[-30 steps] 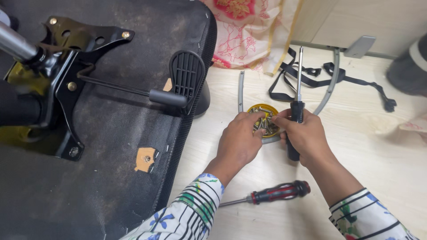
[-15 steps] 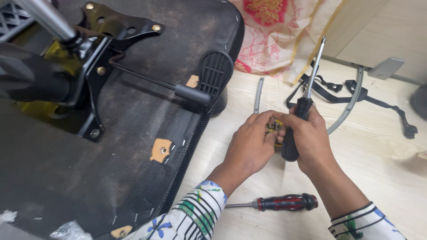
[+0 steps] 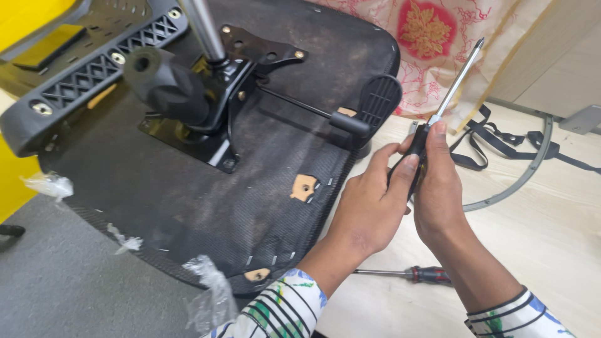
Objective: The person uses a screwdriver to tighten screws on the underside of an overturned chair, securing the central gas-lift post and a black plastic bracket to the seat base. The person repeatedly picks up screws from a small container and fastens them into place.
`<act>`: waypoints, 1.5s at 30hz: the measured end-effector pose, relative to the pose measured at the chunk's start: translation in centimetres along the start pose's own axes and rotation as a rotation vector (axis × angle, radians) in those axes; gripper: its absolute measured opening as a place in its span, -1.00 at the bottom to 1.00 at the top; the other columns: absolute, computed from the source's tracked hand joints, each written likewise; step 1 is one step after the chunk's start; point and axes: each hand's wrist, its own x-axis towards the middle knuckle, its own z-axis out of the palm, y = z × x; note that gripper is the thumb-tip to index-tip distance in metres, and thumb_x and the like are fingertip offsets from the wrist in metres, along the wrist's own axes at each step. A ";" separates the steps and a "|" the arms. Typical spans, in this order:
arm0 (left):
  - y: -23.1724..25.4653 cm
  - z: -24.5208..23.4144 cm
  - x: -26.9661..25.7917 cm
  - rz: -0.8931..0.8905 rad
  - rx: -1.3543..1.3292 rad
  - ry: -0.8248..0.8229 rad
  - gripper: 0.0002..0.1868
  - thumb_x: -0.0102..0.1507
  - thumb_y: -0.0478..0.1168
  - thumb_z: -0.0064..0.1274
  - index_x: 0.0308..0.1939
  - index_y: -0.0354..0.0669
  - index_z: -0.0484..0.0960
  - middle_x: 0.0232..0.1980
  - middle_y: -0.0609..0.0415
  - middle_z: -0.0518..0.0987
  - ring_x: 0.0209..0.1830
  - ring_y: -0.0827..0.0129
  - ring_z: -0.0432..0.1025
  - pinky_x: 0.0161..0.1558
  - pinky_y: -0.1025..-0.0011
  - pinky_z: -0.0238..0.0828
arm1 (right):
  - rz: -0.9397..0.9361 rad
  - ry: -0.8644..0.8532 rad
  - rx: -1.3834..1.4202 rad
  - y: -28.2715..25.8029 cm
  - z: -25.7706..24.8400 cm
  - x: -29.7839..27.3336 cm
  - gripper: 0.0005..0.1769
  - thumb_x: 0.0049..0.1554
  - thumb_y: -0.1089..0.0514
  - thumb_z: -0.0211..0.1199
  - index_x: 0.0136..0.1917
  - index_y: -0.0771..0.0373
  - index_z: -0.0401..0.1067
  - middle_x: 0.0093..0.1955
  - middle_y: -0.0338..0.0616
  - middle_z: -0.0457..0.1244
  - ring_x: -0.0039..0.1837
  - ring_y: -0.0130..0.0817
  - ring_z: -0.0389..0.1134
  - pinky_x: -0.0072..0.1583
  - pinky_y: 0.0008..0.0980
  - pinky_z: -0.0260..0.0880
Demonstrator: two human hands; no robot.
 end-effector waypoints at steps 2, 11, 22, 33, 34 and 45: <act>0.1 -1.5 -1.4 0.060 -0.056 0.056 -0.42 0.36 0.10 -0.24 0.36 -0.11 0.39 -0.31 -0.18 0.70 -0.33 0.10 0.67 -0.25 0.28 0.53 | -0.058 -0.020 -0.095 -0.6 2.0 -1.1 -0.39 0.37 -0.34 -0.31 0.01 0.13 0.36 -0.25 -0.25 0.18 -0.24 -0.50 0.20 -0.26 -0.47 0.17; -1.5 -8.7 -3.9 0.223 -0.109 0.296 -0.49 0.45 0.11 -0.31 0.19 -0.17 0.50 -0.18 -0.07 0.69 -0.12 0.10 0.61 -0.09 0.20 0.47 | -0.216 -0.097 -0.247 -0.8 11.4 -5.8 -0.46 0.38 -0.26 -0.24 0.29 0.16 0.30 0.06 -0.23 0.21 0.01 -0.49 0.22 0.04 -0.46 0.28; -1.1 -16.9 -4.2 0.066 -0.127 0.102 -0.56 0.40 0.06 -0.25 0.02 -0.18 0.57 -0.35 -0.03 0.62 -0.30 0.24 0.60 -0.24 0.23 0.50 | 0.012 -0.067 -0.165 -2.8 17.3 -8.2 -0.46 0.16 -0.05 0.16 0.35 0.17 0.27 -0.03 -0.21 0.33 -0.02 -0.54 0.38 -0.09 -0.40 0.41; -1.5 -24.4 -1.4 0.388 -0.146 0.298 -0.78 0.33 -0.19 0.04 -0.03 -0.09 0.75 -0.43 0.18 0.56 -0.47 0.61 0.34 -0.40 0.52 0.31 | -0.370 0.180 -0.378 -4.1 19.7 -6.3 -0.61 0.10 0.21 0.41 0.11 0.31 0.29 -0.13 -0.15 0.38 -0.16 -0.55 0.42 -0.12 -0.55 0.42; -1.5 -25.1 -1.1 0.474 -0.161 0.389 -0.80 0.34 -0.22 0.05 -0.03 -0.11 0.74 -0.37 0.21 0.57 -0.44 0.64 0.35 -0.36 0.55 0.33 | -0.395 0.196 -0.435 -4.3 19.9 -5.8 -0.61 0.09 0.21 0.42 0.09 0.30 0.30 -0.12 -0.16 0.39 -0.15 -0.54 0.44 -0.11 -0.57 0.42; -5.5 -35.6 8.1 0.425 -0.480 0.484 -0.79 0.33 -0.32 0.05 0.02 -0.28 0.64 -0.09 0.21 0.61 -0.11 0.66 0.45 -0.02 0.63 0.39 | -0.513 0.296 -0.475 -4.9 22.5 0.4 -0.63 0.10 0.26 0.47 0.13 0.32 0.40 -0.10 -0.18 0.36 -0.13 -0.54 0.42 -0.15 -0.59 0.37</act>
